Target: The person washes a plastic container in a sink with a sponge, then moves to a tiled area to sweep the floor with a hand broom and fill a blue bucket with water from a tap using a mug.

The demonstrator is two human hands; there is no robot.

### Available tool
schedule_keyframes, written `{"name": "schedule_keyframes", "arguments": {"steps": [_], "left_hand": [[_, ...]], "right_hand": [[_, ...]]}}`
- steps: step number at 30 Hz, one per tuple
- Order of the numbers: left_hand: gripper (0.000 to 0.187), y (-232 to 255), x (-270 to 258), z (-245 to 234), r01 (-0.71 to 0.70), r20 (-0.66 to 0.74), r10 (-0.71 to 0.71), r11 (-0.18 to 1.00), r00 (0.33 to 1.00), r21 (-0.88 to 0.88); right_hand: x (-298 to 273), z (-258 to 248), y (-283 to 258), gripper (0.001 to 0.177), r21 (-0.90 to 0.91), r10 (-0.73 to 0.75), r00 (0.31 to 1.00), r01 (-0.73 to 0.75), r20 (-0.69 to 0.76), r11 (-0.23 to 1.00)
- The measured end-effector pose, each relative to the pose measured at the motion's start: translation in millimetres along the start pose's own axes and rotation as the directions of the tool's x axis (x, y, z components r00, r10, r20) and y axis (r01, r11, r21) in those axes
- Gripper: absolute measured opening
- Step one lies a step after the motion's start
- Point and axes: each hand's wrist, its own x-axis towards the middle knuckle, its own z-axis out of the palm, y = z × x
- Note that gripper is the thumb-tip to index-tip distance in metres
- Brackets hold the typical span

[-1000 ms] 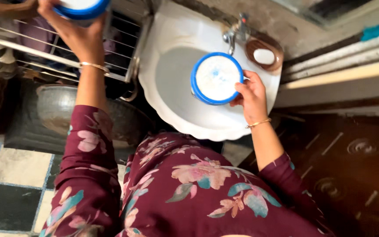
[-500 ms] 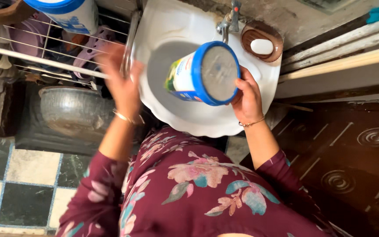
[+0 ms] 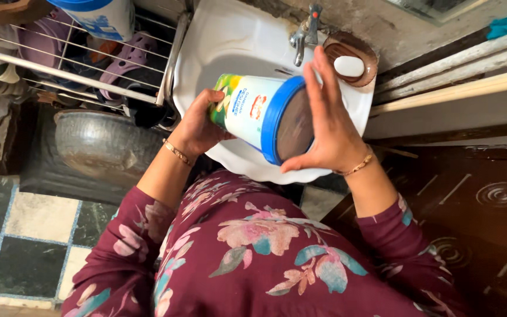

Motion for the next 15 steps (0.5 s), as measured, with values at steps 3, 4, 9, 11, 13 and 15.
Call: {"name": "schedule_keyframes", "arguments": {"steps": [3,4,9,11,13,15], "left_hand": [[0.056,1,0,3,-0.006,0.019,0.006,0.999,1.0,-0.034],[0.056,1,-1,4,-0.01,0.026,0.011,0.999,1.0,-0.039],[0.077,-2,-7,14,-0.161,0.039,0.158,0.984,0.987,0.082],[0.088,-10,-10,18,-0.344,0.065,0.338,0.92,0.939,0.189],[0.098,-19,-10,18,-0.56,0.132,0.548,0.771,0.826,0.304],[0.098,-22,-8,12,-0.64,0.2,0.654,0.549,0.729,0.537]], "right_hand": [[-2,8,-10,0.143,-0.082,-0.06,0.998,0.062,0.023,0.995],[-4,12,-10,0.141,-0.107,-0.085,0.996,0.088,0.028,0.99],[-19,30,17,0.135,0.05,0.012,0.997,-0.008,-0.082,0.999],[-26,45,28,0.132,0.371,0.178,0.975,-0.119,-0.13,0.921],[-30,61,36,0.129,0.79,0.418,0.906,-0.213,-0.06,0.575],[-34,65,44,0.126,0.893,0.474,0.88,-0.235,0.027,0.385]]}}
